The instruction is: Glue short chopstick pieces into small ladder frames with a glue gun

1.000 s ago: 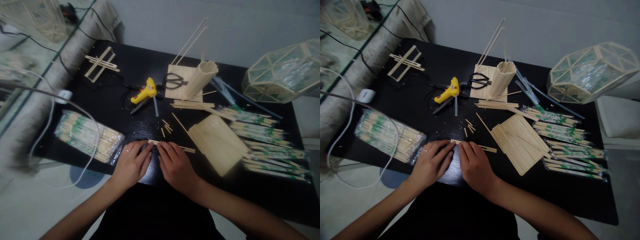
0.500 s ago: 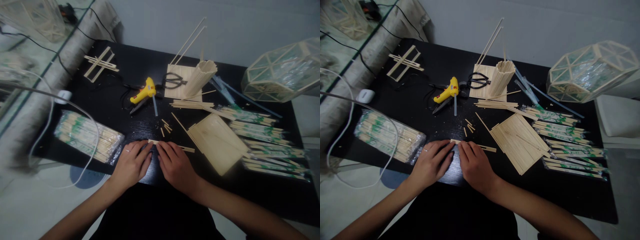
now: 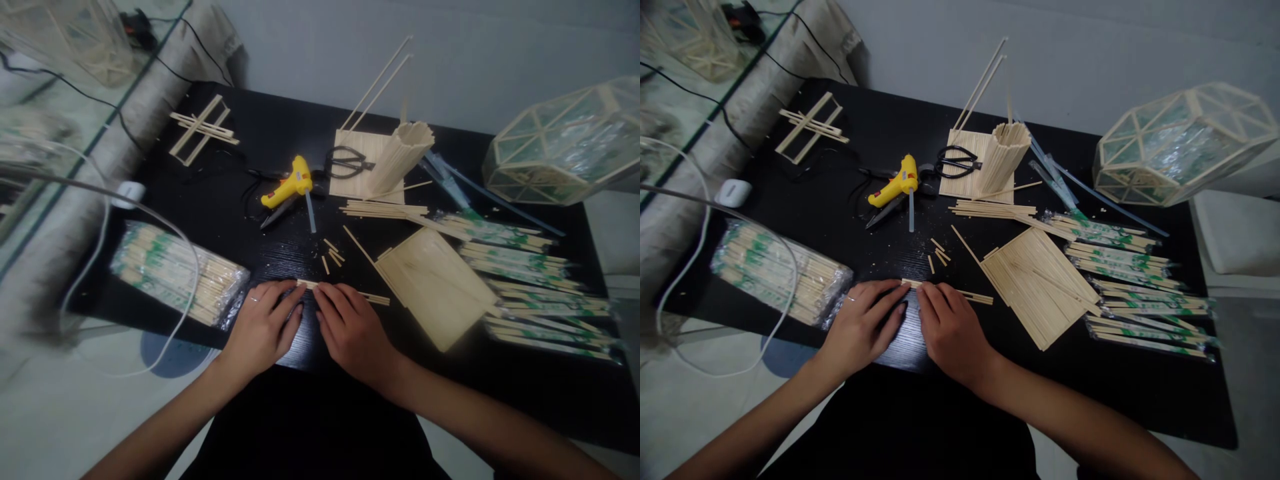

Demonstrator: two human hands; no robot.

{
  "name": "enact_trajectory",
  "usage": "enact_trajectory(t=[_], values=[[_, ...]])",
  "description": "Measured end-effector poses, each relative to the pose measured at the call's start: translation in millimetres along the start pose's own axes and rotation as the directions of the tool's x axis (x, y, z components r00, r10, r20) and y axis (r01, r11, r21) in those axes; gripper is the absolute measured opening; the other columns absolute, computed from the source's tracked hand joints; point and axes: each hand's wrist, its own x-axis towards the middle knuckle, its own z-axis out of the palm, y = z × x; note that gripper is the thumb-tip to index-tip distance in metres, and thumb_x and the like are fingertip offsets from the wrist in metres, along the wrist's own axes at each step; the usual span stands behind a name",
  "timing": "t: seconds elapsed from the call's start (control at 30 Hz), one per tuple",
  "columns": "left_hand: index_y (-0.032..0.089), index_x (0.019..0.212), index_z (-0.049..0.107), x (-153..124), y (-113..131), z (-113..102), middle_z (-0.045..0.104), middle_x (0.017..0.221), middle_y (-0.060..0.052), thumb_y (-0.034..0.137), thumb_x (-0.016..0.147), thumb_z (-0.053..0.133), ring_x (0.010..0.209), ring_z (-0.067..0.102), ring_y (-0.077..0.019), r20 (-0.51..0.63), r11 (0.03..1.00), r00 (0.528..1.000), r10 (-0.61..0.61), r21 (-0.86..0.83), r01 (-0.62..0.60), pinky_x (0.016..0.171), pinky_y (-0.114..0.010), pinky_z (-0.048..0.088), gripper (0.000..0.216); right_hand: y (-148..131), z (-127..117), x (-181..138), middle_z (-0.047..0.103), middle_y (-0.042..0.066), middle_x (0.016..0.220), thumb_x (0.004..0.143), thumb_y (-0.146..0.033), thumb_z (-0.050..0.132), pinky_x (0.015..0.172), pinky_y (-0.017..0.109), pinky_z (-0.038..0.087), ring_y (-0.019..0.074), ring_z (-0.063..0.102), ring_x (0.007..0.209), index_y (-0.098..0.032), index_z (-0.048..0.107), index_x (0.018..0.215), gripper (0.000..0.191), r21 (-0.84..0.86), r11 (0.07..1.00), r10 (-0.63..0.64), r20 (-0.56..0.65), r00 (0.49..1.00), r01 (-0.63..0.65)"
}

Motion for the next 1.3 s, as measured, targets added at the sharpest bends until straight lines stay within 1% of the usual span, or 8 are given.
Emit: enact_trajectory(t=[0.2, 0.27, 0.37, 0.43, 0.53, 0.73, 1.07, 1.3], values=[[0.02, 0.125, 0.071, 7, -10, -13, 0.075, 0.119, -0.01, 0.018, 0.1, 0.06, 0.111, 0.07, -0.0246, 0.004, 0.969, 0.995, -0.1, -0.228, 0.098, 0.099, -0.044, 0.056, 0.027, 0, 0, -1, 0.07, 0.018, 0.136, 0.102, -0.014, 0.057, 0.106, 0.044, 0.057, 0.0295, 0.062, 0.12, -0.001, 0.066, 0.136, 0.038, -0.001, 1.0, -0.005, 0.005, 1.0, 0.005], [0.02, 0.114, 0.073, 16, -15, -23, 0.077, 0.108, -0.007, 0.024, 0.1, 0.061, 0.099, 0.073, -0.0217, 0.03, 0.933, 0.982, -0.185, -0.307, 0.185, 0.09, -0.038, 0.059, 0.019, 0, 1, -1, 0.07, 0.018, 0.137, 0.102, -0.014, 0.057, 0.106, 0.044, 0.057, 0.0293, 0.062, 0.121, -0.002, 0.066, 0.137, 0.038, 0.0, 1.0, -0.001, 0.014, 1.0, 0.001], [0.02, 0.102, 0.072, 32, -22, -34, 0.077, 0.093, -0.003, 0.033, 0.098, 0.064, 0.079, 0.071, -0.0173, 0.084, 0.857, 0.929, -0.36, -0.364, 0.365, 0.071, -0.029, 0.058, 0.016, 0, 2, -1, 0.07, 0.019, 0.137, 0.103, -0.013, 0.056, 0.108, 0.044, 0.057, 0.0284, 0.063, 0.123, -0.002, 0.065, 0.138, 0.038, 0.008, 1.0, -0.001, 0.034, 0.999, 0.001], [0.02, 0.097, 0.071, 39, -24, -36, 0.076, 0.088, -0.002, 0.034, 0.097, 0.064, 0.074, 0.07, -0.0168, 0.14, 0.842, 0.91, -0.391, -0.345, 0.415, 0.067, -0.028, 0.056, 0.016, 1, 3, -1, 0.07, 0.019, 0.137, 0.103, -0.013, 0.055, 0.108, 0.044, 0.056, 0.028, 0.063, 0.124, -0.003, 0.065, 0.138, 0.038, 0.015, 1.0, -0.006, 0.036, 0.999, 0.006], [0.021, 0.091, 0.071, 42, -25, -31, 0.073, 0.082, -0.001, 0.03, 0.095, 0.063, 0.071, 0.068, -0.0169, 0.166, 0.89, 0.928, -0.334, -0.268, 0.369, 0.068, -0.03, 0.054, 0.013, 1, 4, -1, 0.071, 0.019, 0.135, 0.103, -0.013, 0.054, 0.108, 0.044, 0.057, 0.0282, 0.063, 0.124, -0.002, 0.066, 0.137, 0.037, 0.021, 1.0, -0.009, 0.018, 1.0, 0.009], [0.02, 0.092, 0.072, 31, -21, -19, 0.07, 0.088, -0.003, 0.027, 0.098, 0.06, 0.082, 0.069, -0.0187, 0.127, 0.938, 0.964, -0.235, -0.231, 0.259, 0.075, -0.032, 0.055, 0.015, 1, 4, -2, 0.069, 0.02, 0.137, 0.102, -0.012, 0.055, 0.109, 0.044, 0.056, 0.0289, 0.062, 0.124, -0.001, 0.064, 0.139, 0.04, 0.05, 0.999, 0.0, 0.006, 1.0, 0.0], [0.02, 0.092, 0.071, 28, -21, -15, 0.07, 0.09, -0.003, 0.026, 0.1, 0.06, 0.084, 0.068, -0.0186, 0.127, 0.935, 0.962, -0.242, -0.235, 0.266, 0.078, -0.033, 0.053, 0.015, 0, 4, -1, 0.071, 0.018, 0.133, 0.103, -0.012, 0.055, 0.108, 0.043, 0.056, 0.0288, 0.063, 0.121, 0.0, 0.067, 0.136, 0.037, 0.012, 1.0, -0.003, -0.037, 0.999, 0.004], [0.02, 0.094, 0.07, 24, -21, -13, 0.069, 0.088, -0.002, 0.025, 0.1, 0.062, 0.085, 0.067, -0.0178, 0.094, 0.944, 0.973, -0.209, -0.24, 0.226, 0.079, -0.032, 0.052, 0.012, 2, 4, -1, 0.071, 0.019, 0.135, 0.103, -0.012, 0.056, 0.107, 0.044, 0.056, 0.0297, 0.063, 0.121, 0.001, 0.066, 0.137, 0.038, -0.007, 0.999, -0.033, -0.006, 0.999, 0.033]])
